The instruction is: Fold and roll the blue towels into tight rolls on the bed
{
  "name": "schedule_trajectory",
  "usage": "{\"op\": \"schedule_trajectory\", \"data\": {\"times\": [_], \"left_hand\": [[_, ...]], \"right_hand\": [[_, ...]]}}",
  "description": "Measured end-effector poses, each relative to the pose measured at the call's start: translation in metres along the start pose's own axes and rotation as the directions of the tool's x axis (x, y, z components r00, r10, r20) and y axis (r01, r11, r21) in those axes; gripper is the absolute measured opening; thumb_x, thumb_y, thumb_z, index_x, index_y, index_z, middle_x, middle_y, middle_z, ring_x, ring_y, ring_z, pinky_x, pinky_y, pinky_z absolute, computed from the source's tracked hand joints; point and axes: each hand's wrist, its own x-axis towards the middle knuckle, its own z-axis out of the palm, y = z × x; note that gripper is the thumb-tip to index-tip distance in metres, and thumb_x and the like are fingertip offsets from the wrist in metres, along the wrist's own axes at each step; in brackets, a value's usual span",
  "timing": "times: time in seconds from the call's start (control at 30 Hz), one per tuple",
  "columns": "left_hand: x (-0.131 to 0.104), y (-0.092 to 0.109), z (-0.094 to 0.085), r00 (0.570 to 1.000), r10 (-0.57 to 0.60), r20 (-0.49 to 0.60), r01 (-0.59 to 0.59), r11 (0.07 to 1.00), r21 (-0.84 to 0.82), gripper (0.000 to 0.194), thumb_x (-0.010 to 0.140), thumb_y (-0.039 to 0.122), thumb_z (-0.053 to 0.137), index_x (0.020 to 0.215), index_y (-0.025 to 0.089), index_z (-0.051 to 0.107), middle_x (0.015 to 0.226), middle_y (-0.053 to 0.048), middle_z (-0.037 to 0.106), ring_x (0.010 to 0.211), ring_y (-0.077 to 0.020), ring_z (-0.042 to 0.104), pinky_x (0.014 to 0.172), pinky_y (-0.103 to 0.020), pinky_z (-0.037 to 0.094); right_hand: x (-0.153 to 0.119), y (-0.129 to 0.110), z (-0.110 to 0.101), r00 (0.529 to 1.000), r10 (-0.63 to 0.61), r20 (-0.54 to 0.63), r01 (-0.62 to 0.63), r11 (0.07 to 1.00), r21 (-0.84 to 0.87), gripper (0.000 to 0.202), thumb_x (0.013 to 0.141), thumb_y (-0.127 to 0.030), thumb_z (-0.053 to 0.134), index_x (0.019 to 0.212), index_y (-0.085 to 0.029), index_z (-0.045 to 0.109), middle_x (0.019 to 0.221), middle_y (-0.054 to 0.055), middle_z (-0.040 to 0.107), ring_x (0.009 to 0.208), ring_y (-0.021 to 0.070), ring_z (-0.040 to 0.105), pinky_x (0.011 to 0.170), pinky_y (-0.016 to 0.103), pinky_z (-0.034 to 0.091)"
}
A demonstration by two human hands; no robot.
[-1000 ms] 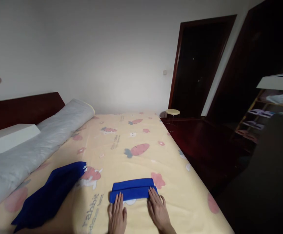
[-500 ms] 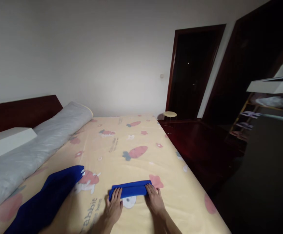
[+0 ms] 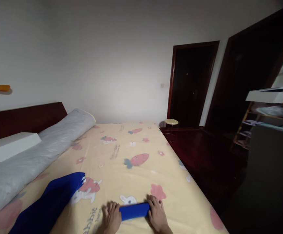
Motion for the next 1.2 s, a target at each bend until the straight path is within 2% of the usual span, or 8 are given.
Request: {"op": "schedule_trajectory", "data": {"times": [0.1, 0.23, 0.33, 0.43, 0.53, 0.73, 1.0, 1.2], "left_hand": [[0.004, 0.009, 0.012, 0.999, -0.01, 0.047, 0.009, 1.0, 0.013, 0.058, 0.083, 0.017, 0.033, 0.136, 0.022, 0.055, 0.146, -0.009, 0.053, 0.14, -0.0289, 0.038, 0.117, -0.056, 0.016], [0.005, 0.036, 0.033, 0.967, 0.224, 0.12, -0.212, 0.972, -0.105, 0.076, 0.077, 0.016, 0.04, 0.151, 0.023, 0.029, 0.162, 0.0, 0.027, 0.149, -0.0208, 0.02, 0.123, -0.041, 0.013], [0.001, 0.048, 0.038, 0.947, 0.308, 0.095, -0.292, 0.944, -0.151, 0.082, 0.076, 0.021, 0.044, 0.153, 0.021, 0.018, 0.163, 0.0, 0.016, 0.151, -0.0245, 0.013, 0.124, -0.047, 0.008], [-0.004, 0.037, 0.028, 0.934, 0.335, 0.126, -0.314, 0.936, -0.162, 0.081, 0.077, 0.023, 0.045, 0.154, 0.026, 0.017, 0.163, 0.002, 0.018, 0.151, -0.0243, 0.015, 0.124, -0.049, 0.007], [-0.01, 0.016, 0.012, 0.943, 0.292, 0.159, -0.271, 0.952, -0.141, 0.079, 0.079, 0.025, 0.045, 0.153, 0.029, 0.02, 0.162, 0.005, 0.022, 0.15, -0.0225, 0.018, 0.124, -0.047, 0.009], [-0.021, 0.003, -0.001, 0.978, 0.203, 0.05, -0.197, 0.976, -0.096, 0.073, 0.083, 0.03, 0.045, 0.152, 0.026, 0.023, 0.162, 0.003, 0.022, 0.15, -0.0221, 0.018, 0.124, -0.045, 0.011], [-0.009, -0.009, -0.016, 0.973, 0.19, 0.131, -0.186, 0.981, -0.048, 0.069, 0.08, 0.034, 0.047, 0.148, 0.025, 0.037, 0.157, -0.003, 0.036, 0.146, -0.022, 0.03, 0.12, -0.044, 0.02], [-0.018, -0.012, -0.01, 0.983, 0.139, 0.117, -0.134, 0.99, -0.042, 0.074, 0.079, 0.031, 0.044, 0.151, 0.027, 0.029, 0.161, -0.002, 0.029, 0.149, -0.0219, 0.021, 0.12, -0.046, 0.015]], "right_hand": [[0.006, -0.005, 0.013, 0.999, -0.016, -0.032, 0.015, 0.999, -0.034, 0.074, 0.072, -0.019, 0.046, 0.145, -0.025, 0.044, 0.155, 0.006, 0.038, 0.143, 0.0325, 0.032, 0.114, 0.054, 0.025], [0.012, -0.031, 0.029, 0.964, -0.256, 0.07, 0.255, 0.967, 0.028, 0.088, 0.067, -0.02, 0.048, 0.153, -0.024, 0.027, 0.159, 0.003, 0.025, 0.146, 0.0296, 0.026, 0.117, 0.051, 0.022], [0.012, -0.047, 0.036, 0.943, -0.307, 0.125, 0.3, 0.951, 0.075, 0.09, 0.067, -0.023, 0.048, 0.154, -0.02, 0.024, 0.16, 0.005, 0.019, 0.147, 0.029, 0.023, 0.119, 0.051, 0.019], [0.008, -0.042, 0.034, 0.945, -0.313, 0.099, 0.306, 0.949, 0.079, 0.089, 0.067, -0.02, 0.046, 0.154, -0.021, 0.024, 0.159, 0.003, 0.023, 0.146, 0.0265, 0.026, 0.119, 0.049, 0.02], [0.0, -0.018, 0.027, 0.949, -0.312, 0.038, 0.309, 0.949, 0.058, 0.081, 0.075, -0.023, 0.045, 0.154, -0.022, 0.024, 0.158, 0.005, 0.029, 0.144, 0.0263, 0.029, 0.119, 0.048, 0.02], [-0.009, 0.018, 0.02, 0.977, -0.209, -0.04, 0.209, 0.978, -0.002, 0.066, 0.089, -0.034, 0.041, 0.153, -0.024, 0.027, 0.156, 0.008, 0.035, 0.143, 0.0282, 0.032, 0.117, 0.051, 0.022], [0.004, 0.015, -0.006, 0.973, -0.144, 0.182, 0.139, 0.99, 0.036, 0.073, 0.08, -0.033, 0.044, 0.151, -0.021, 0.032, 0.155, 0.011, 0.036, 0.144, 0.0273, 0.031, 0.114, 0.049, 0.025], [0.0, 0.012, 0.004, 0.984, -0.09, 0.153, 0.089, 0.996, 0.012, 0.076, 0.077, -0.026, 0.041, 0.152, -0.018, 0.03, 0.158, 0.01, 0.03, 0.146, 0.0254, 0.025, 0.114, 0.047, 0.026]]}}
